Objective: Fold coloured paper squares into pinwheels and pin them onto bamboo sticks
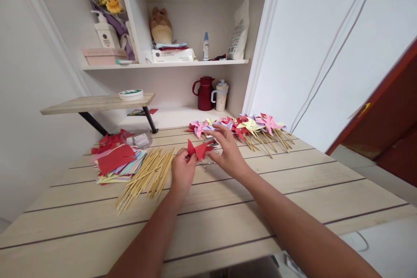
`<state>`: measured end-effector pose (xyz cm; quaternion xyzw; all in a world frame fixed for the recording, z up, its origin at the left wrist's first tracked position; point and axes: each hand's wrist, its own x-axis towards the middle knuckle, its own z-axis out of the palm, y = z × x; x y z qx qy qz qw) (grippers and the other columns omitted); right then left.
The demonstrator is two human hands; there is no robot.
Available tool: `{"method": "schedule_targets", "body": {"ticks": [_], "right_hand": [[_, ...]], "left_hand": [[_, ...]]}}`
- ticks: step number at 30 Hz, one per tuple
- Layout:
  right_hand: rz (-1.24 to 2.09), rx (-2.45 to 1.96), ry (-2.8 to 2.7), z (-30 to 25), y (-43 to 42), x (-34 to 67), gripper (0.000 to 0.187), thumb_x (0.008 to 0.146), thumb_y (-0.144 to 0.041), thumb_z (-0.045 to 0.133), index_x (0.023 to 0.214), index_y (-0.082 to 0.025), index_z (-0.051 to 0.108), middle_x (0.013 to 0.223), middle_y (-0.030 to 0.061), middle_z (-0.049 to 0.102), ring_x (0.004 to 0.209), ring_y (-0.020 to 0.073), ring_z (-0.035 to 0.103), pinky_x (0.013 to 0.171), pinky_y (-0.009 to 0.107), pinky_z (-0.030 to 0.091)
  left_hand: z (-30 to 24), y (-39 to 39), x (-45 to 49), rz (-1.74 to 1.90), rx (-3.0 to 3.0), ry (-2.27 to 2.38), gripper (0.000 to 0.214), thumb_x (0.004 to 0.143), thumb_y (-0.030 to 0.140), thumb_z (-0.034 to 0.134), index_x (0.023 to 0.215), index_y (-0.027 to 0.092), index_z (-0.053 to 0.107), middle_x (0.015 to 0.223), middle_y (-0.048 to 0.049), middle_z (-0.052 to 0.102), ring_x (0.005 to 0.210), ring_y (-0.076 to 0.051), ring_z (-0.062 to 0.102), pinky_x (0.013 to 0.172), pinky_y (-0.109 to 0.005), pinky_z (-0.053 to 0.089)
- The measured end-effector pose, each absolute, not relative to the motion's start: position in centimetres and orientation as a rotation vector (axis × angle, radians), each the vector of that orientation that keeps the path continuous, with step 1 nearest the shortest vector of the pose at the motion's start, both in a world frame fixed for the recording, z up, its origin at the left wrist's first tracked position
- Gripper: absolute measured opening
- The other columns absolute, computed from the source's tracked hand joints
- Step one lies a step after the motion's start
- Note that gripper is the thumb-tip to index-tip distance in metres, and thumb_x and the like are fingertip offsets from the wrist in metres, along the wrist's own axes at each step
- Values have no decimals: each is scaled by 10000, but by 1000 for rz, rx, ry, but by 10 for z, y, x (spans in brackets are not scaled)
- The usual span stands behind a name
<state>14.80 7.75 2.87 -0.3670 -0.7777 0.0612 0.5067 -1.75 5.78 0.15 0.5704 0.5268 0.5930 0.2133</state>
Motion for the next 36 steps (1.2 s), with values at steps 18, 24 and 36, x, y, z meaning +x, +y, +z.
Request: {"method": "schedule_targets", "body": {"ticks": [18,24,36], "right_hand": [[1401,-979,-1137,33,79,141,162,563,-253,794,628,-178,666,611,0,685,603,161,605,630,294,444],[1501,-902,-1020,35,78,138,228,494,-257,840,571,-174,642,555,-6,664,538,130,563,598,278,412],[1544,-899,-1076,25,75,131,239,530,-253,839,615,-171,631,574,-25,639,549,114,525,605,272,374]], "left_hand": [[2,54,-9,1750,1326,1143,790,743,335,791,1432,279,408,1213,-83,604,1141,-211,586,994,-355,438],[6,51,-7,1590,1147,986,586,691,369,834,1211,199,623,1181,-109,677,1112,-234,627,969,-361,471],[7,49,-5,1584,1001,960,386,649,376,853,921,118,759,847,-89,776,798,-224,716,834,-366,529]]}}
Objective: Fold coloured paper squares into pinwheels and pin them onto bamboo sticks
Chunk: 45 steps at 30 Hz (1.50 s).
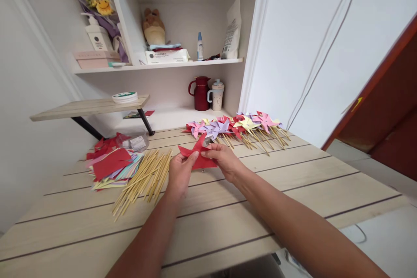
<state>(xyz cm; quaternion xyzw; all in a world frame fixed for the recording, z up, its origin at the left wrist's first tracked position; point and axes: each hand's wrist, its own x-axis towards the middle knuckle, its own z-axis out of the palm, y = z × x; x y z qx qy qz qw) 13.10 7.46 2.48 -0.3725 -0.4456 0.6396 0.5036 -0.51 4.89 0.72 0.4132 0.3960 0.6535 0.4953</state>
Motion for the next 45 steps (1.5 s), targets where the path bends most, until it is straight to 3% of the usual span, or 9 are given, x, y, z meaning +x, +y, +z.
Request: {"method": "schedule_targets", "body": {"ticks": [6,12,16,21,26,30,36,45], "right_hand": [[1368,-799,-1094,27,76,138,245,618,-309,817,772,-215,650,718,-33,657,655,132,552,681,289,412],[1165,-746,-1375,31,84,156,105,690,-280,763,680,-211,684,1075,34,646,1002,209,583,900,364,419],[995,-786,-1645,30,83,156,68,761,-305,728,778,-246,757,973,38,600,992,215,551,860,350,429],[872,-879,-1770,25,85,153,175,792,-353,730,941,-280,789,962,42,575,933,216,543,773,337,427],[842,-862,-1805,24,86,154,186,779,-355,754,951,-297,799,929,35,575,928,217,536,818,361,437],[848,-831,-1851,29,81,153,181,794,-292,724,955,-321,801,915,30,578,927,216,532,854,378,446],[893,-815,-1832,32,79,154,200,812,-239,665,936,-306,807,903,33,544,885,196,526,778,340,471],[1029,-776,-1795,31,80,154,144,752,-283,740,871,-315,814,915,31,536,889,195,529,753,324,501]], "left_hand": [[6,52,-11,1632,871,964,396,621,385,864,891,116,758,799,-83,769,763,-217,704,789,-352,529],[7,57,-23,1738,656,1038,321,573,350,888,724,131,709,697,-36,735,633,-138,653,681,-267,509],[6,59,-26,1718,571,1024,335,541,338,909,699,135,694,663,-24,722,574,-115,625,627,-248,502],[8,55,-22,1576,669,948,337,574,346,906,753,129,720,739,-63,751,643,-140,669,674,-263,525],[3,51,-16,1420,806,909,368,628,364,876,867,115,749,838,-111,767,716,-191,698,707,-313,545],[-1,53,-16,1434,820,949,364,623,373,881,848,118,749,818,-107,763,731,-192,697,725,-306,531],[5,54,-19,1454,755,954,315,622,351,885,792,125,745,795,-95,759,689,-161,679,709,-278,518],[9,51,-20,1450,712,882,314,611,319,891,807,121,746,845,-110,770,719,-167,690,725,-287,530]]}}
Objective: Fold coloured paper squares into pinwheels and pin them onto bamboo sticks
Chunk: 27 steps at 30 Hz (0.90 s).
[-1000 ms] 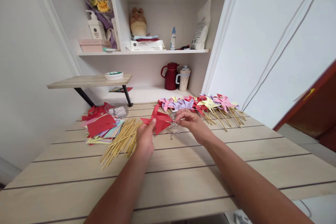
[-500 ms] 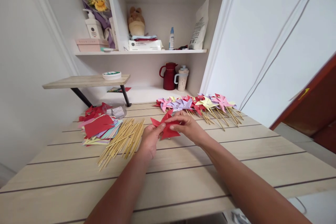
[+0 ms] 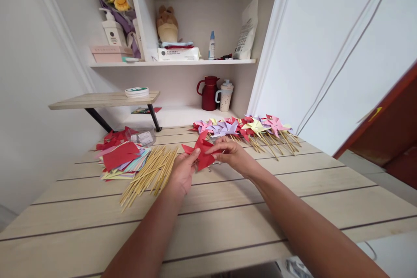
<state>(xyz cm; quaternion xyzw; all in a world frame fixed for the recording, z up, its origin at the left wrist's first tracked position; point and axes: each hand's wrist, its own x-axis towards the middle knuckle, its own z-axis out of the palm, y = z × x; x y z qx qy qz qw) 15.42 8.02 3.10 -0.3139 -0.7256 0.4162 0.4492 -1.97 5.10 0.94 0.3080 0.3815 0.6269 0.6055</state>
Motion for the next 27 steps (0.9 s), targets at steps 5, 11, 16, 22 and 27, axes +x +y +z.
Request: {"method": "schedule_targets", "body": {"ticks": [5,11,16,22,27], "right_hand": [[1027,-813,-1788,31,79,151,81,719,-330,793,781,-281,812,893,30,568,868,197,546,790,330,487],[940,-903,-1789,31,77,147,109,739,-326,754,699,-225,753,797,16,609,792,184,563,752,316,457],[960,-942,-1692,27,79,147,158,716,-336,752,671,-209,668,776,10,659,732,177,575,697,307,438],[1006,-1050,-1675,25,79,148,159,685,-324,750,649,-197,662,672,3,665,653,169,564,643,300,423],[952,-1075,-1734,25,79,148,138,686,-304,732,631,-200,661,661,3,668,648,173,567,629,300,417]], "left_hand": [[10,50,-19,1440,783,904,348,606,361,889,820,120,757,856,-117,770,736,-172,688,722,-284,515],[6,52,-17,1422,858,966,339,635,392,863,807,121,754,828,-114,764,740,-177,683,699,-279,498],[5,52,-16,1435,807,963,300,635,342,863,827,138,756,897,-110,775,777,-177,692,746,-288,512],[4,52,-14,1443,866,988,305,640,351,856,824,126,763,841,-109,774,740,-185,692,725,-298,514],[3,53,-12,1482,904,998,316,639,351,858,828,114,770,858,-120,778,760,-195,700,783,-324,526]]}}
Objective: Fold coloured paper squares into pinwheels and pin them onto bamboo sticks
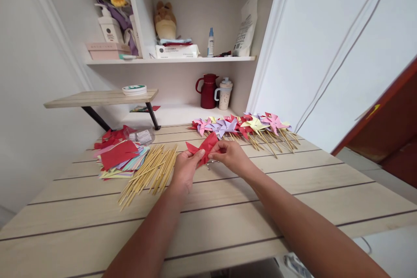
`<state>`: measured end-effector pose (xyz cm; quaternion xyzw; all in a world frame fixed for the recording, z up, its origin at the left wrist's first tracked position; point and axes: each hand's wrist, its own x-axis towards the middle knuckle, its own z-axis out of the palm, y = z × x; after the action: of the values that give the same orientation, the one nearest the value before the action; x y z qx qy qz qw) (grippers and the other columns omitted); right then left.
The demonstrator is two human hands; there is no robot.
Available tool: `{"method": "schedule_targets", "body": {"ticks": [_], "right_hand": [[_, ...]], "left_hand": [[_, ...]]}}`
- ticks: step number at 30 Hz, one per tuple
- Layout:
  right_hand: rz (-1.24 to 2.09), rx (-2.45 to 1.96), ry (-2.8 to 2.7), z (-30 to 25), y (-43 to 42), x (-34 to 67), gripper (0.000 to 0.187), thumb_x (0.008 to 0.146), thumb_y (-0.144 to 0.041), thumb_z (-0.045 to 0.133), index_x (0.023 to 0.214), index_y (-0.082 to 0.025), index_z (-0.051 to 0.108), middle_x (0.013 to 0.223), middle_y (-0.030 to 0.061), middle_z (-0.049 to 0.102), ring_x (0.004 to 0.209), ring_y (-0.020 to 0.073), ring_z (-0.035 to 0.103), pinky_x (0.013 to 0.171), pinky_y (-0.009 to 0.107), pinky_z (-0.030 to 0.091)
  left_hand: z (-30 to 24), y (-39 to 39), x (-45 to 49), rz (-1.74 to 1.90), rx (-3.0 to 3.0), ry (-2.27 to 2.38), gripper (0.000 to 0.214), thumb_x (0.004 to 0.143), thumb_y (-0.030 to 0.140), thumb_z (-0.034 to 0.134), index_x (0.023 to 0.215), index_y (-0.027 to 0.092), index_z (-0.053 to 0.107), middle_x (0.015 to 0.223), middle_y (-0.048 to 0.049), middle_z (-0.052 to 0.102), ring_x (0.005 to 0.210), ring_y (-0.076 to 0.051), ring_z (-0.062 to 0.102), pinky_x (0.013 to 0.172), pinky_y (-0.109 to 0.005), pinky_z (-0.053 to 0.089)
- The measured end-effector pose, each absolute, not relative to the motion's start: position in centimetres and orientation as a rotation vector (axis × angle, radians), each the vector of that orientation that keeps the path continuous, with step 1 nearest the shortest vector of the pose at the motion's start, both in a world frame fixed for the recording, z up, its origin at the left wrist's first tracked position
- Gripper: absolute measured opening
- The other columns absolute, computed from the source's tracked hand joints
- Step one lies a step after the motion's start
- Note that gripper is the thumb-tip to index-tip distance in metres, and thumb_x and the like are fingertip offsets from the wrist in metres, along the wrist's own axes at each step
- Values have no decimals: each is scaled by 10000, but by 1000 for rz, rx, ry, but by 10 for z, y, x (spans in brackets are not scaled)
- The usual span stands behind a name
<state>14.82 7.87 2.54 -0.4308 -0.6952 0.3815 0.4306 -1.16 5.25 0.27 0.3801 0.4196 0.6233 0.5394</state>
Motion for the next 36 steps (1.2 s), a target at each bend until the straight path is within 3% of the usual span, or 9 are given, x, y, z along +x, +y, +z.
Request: {"method": "schedule_targets", "body": {"ticks": [12,17,20,22,25,28,32,36], "right_hand": [[909,-1160,-1730,25,81,148,162,671,-305,750,618,-182,659,623,8,663,610,159,571,593,281,410],[890,-1015,-1677,23,82,146,192,734,-357,731,680,-191,650,641,2,646,622,159,573,606,289,438],[799,-964,-1563,26,83,149,237,770,-373,717,929,-203,670,925,50,689,759,185,625,686,329,504],[665,-947,-1579,28,83,152,464,755,-377,749,1179,-242,619,1223,101,609,979,237,635,818,396,531],[360,-929,-1779,30,82,154,700,718,-368,810,1357,-315,529,1482,120,388,1330,328,448,1038,506,436],[108,-948,-1963,26,79,150,584,723,-311,824,1270,-310,620,1526,116,366,1399,369,360,1092,571,349],[4,-977,-2052,20,78,144,286,761,-243,789,1042,-266,741,1430,117,519,1302,362,466,1045,571,365],[70,-1003,-2028,21,81,146,63,768,-176,749,788,-235,761,1292,95,644,1201,340,541,998,543,389]], "left_hand": [[9,50,-7,1536,1138,1193,235,695,313,786,834,124,777,844,-88,780,748,-198,688,727,-303,515],[9,51,-8,1617,1134,1191,258,708,339,766,863,134,772,859,-82,779,754,-206,687,717,-309,513],[6,55,-11,1647,1122,1232,254,717,352,755,868,149,772,839,-71,774,743,-215,683,697,-312,504],[4,56,-14,1654,1218,1328,191,737,330,736,827,165,769,807,-57,764,741,-216,675,694,-311,490],[4,57,-18,1667,1546,1517,100,781,264,693,748,188,750,788,-44,743,754,-212,658,735,-323,464],[6,55,-19,1647,1870,1632,112,804,214,682,702,195,724,818,-51,737,789,-220,653,813,-363,437],[7,52,-16,1604,2127,1698,83,830,211,689,756,214,727,855,-46,748,854,-235,660,918,-416,386],[5,50,-13,1591,2298,1621,103,864,201,662,791,237,725,878,-26,754,871,-224,660,981,-435,343]]}}
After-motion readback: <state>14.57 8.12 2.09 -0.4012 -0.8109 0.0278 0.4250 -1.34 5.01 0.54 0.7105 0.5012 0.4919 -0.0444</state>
